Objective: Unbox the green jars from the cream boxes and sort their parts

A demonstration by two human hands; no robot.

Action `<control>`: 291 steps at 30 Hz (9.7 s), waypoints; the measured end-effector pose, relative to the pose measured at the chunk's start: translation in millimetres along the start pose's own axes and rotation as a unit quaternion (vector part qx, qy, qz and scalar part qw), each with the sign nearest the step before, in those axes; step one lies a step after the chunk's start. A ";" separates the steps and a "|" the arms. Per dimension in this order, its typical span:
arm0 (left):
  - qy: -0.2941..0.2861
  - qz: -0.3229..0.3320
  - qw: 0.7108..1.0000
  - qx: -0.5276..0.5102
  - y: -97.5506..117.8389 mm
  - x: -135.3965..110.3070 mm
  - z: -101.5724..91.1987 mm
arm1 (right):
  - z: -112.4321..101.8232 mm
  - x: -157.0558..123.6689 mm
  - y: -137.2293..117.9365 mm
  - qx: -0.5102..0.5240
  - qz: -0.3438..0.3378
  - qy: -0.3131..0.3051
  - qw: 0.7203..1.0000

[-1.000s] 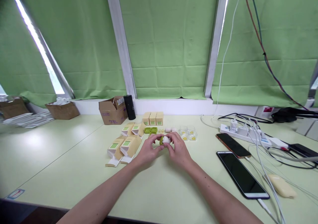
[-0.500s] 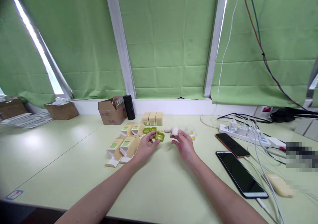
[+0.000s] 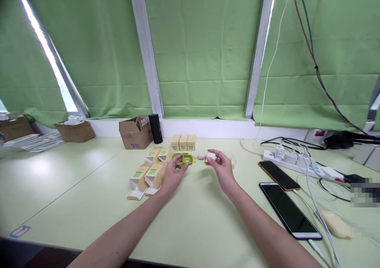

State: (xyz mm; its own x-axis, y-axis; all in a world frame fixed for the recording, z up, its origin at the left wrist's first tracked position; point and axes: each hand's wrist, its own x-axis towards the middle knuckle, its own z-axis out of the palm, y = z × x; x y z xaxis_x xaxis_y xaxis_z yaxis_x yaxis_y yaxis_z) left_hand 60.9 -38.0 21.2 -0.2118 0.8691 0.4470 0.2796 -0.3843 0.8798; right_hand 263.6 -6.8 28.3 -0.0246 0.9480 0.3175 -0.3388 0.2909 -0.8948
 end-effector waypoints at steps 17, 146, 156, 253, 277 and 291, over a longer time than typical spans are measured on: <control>0.038 0.004 0.999 0.019 -11.5 2.2 3.2 | 2.5 39.9 47.3 -0.572 -0.256 -0.082 0.775; -0.037 0.051 0.998 -0.011 6.8 -8.6 4.1 | 15.3 -26.6 28.3 -0.350 -0.278 -0.100 0.889; -0.039 0.057 0.998 0.005 6.1 -9.1 3.9 | 17.5 -23.5 31.1 -0.258 -0.194 -0.123 0.938; -0.060 0.296 0.926 0.228 1.6 -15.2 4.4 | 16.6 -20.1 18.7 -0.513 -0.455 -0.032 0.727; -0.046 0.280 0.930 0.232 0.1 -13.7 3.6 | 16.6 -20.6 18.5 -0.519 -0.470 -0.033 0.714; -0.034 0.277 0.931 0.235 1.6 -13.2 3.3 | 19.0 -21.7 17.2 -0.513 -0.479 -0.027 0.711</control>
State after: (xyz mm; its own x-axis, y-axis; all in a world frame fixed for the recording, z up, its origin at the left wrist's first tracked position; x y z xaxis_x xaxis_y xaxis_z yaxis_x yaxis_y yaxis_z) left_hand 67.2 -49.0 16.2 0.1424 0.6018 0.7858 0.7102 -0.6151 0.3424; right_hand 240.4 -24.8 12.0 -0.2913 0.2528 0.9226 0.6403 0.7680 -0.0083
